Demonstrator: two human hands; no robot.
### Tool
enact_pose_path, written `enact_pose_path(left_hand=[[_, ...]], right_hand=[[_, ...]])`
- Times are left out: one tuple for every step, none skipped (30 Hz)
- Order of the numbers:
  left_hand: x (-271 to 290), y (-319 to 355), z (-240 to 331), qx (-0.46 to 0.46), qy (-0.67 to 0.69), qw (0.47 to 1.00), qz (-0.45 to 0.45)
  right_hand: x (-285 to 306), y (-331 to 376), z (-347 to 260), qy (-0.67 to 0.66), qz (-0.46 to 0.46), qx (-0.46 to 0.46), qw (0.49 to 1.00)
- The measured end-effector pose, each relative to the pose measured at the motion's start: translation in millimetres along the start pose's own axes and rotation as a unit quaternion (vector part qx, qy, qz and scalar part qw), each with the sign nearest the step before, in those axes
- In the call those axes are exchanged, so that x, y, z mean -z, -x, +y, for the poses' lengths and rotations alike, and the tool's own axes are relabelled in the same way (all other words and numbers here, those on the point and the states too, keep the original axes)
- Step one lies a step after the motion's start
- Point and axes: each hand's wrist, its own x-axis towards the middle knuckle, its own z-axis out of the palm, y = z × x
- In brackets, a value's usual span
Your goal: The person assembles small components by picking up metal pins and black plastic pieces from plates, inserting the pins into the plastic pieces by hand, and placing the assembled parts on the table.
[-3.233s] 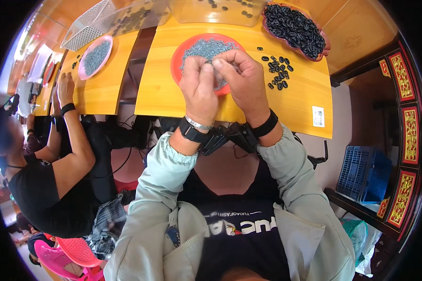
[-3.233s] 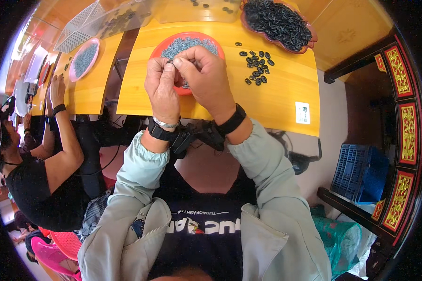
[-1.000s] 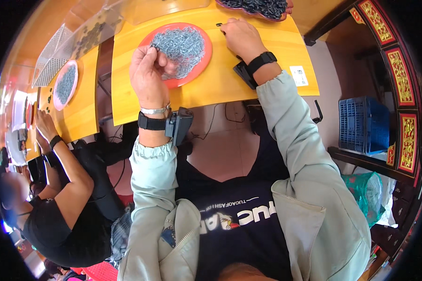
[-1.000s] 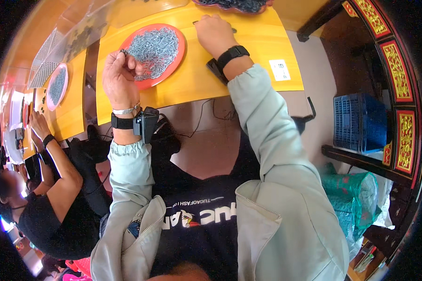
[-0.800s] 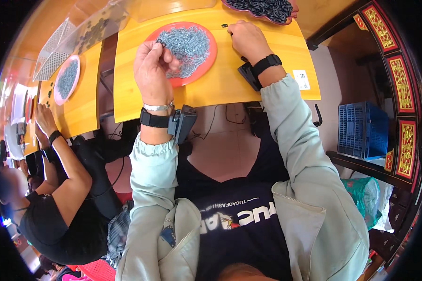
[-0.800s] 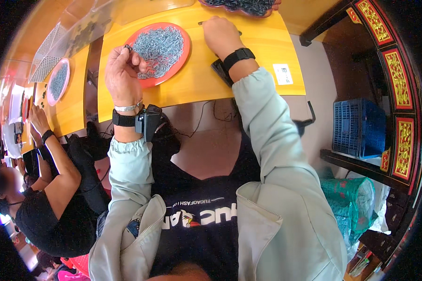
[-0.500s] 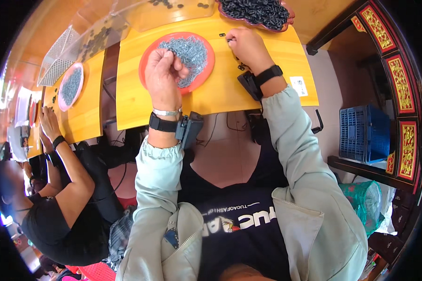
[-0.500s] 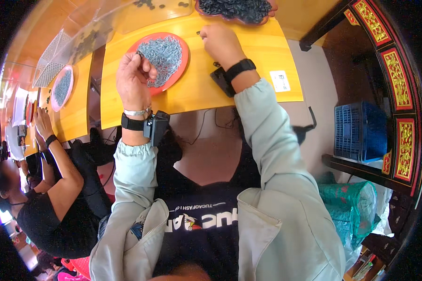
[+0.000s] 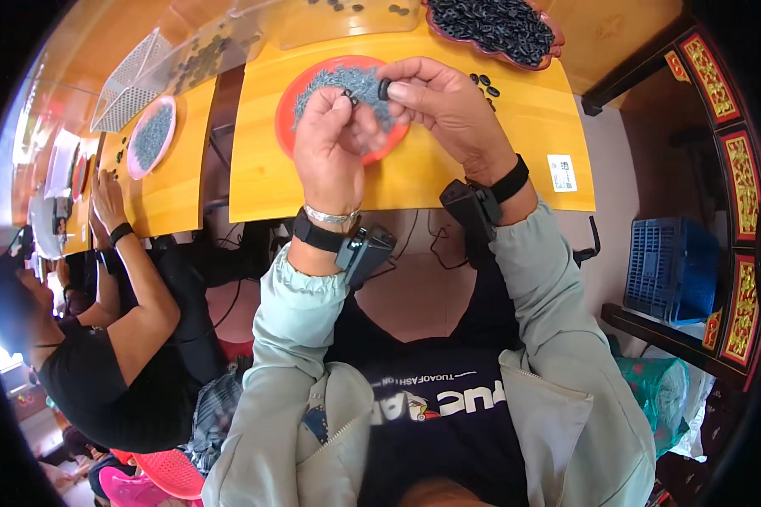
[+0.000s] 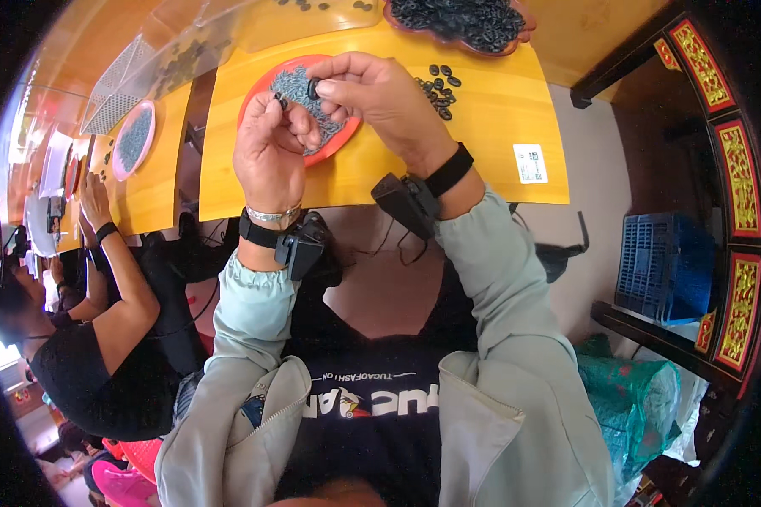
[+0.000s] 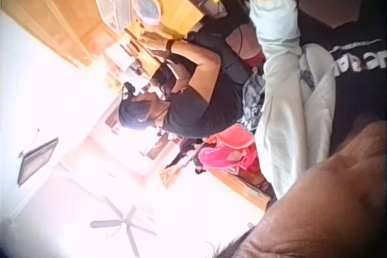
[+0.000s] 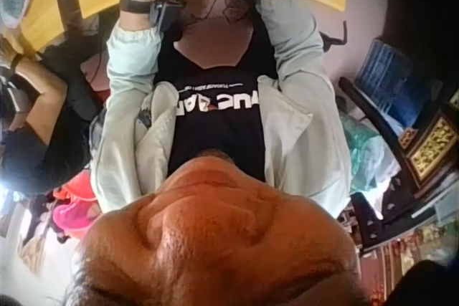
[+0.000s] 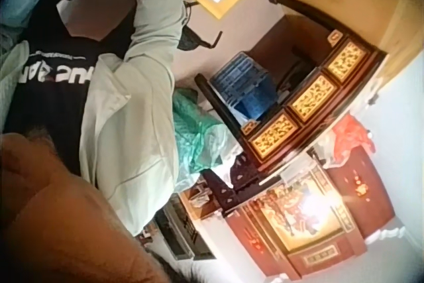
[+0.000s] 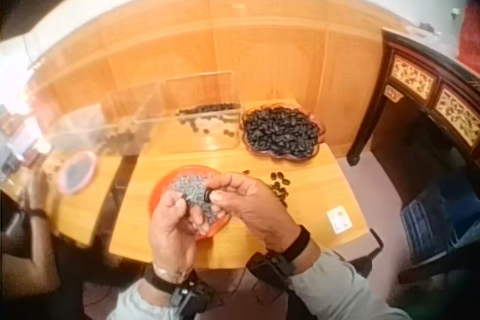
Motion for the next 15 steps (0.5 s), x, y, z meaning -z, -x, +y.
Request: enact_pose_path(left_hand=[[0.6,-0.2,-0.6,0.000,0.000,1.000,0.000],[1.8,-0.7,-1.9,-0.006,0.004,1.000,-0.010],[2.4,-1.0,-2.0,-0.012,0.007,1.000,-0.020],[2.1,-1.2,-1.6,-0.012,0.007,1.000,-0.019],[0.5,-1.5,-0.9,-0.019,0.019,0.999,-0.029],[-0.9,-1.9,-1.0,-0.026,0.032,0.998,-0.040],[-1.5,-2.2,-1.6,-0.026,0.032,0.998,-0.040],[-2.0,-2.5,-2.1,-0.027,0.029,0.999,-0.028],[-2.6,-2.5,-2.6,-0.028,0.025,0.999,-0.017],[-3.5,-2.0,-3.9,-0.028,0.025,0.999,-0.017],[-4.5,-1.3,-5.5,-0.027,0.021,0.999,-0.018],[-5.1,-0.9,-6.2,-0.026,0.018,0.999,-0.019],[-5.2,-2.4,-5.8,-0.027,0.017,0.999,-0.019],[-5.2,-5.1,-5.1,-0.024,0.019,0.999,-0.022],[-5.6,-7.0,-5.1,-0.020,0.021,0.999,-0.025]], right_hand=[[-1.7,-1.0,0.6,0.013,0.009,0.005,1.000],[-3.4,-1.9,1.1,0.026,0.018,0.011,0.999],[-6.0,-2.5,2.4,0.025,0.017,0.011,0.999],[-9.1,-2.4,3.6,0.030,0.013,0.017,0.999],[-11.2,-2.1,4.4,0.035,0.010,0.024,0.999],[-12.1,-2.1,3.4,0.035,0.010,0.024,0.999],[-13.1,-2.4,1.2,0.040,0.018,0.028,0.999],[-13.7,-2.3,0.0,0.045,0.025,0.033,0.998],[-13.9,-0.9,-0.1,0.045,0.025,0.033,0.998],[-13.8,1.3,-0.2,0.045,0.027,0.043,0.998],[-14.1,3.3,-0.3,0.044,0.028,0.052,0.997],[-14.7,5.0,-1.2,0.044,0.028,0.052,0.997],[-15.7,6.4,-2.7,0.039,0.025,0.058,0.997],[-17.1,7.3,-4.2,0.033,0.021,0.063,0.997],[-18.4,7.7,-5.7,0.033,0.022,0.063,0.997]])
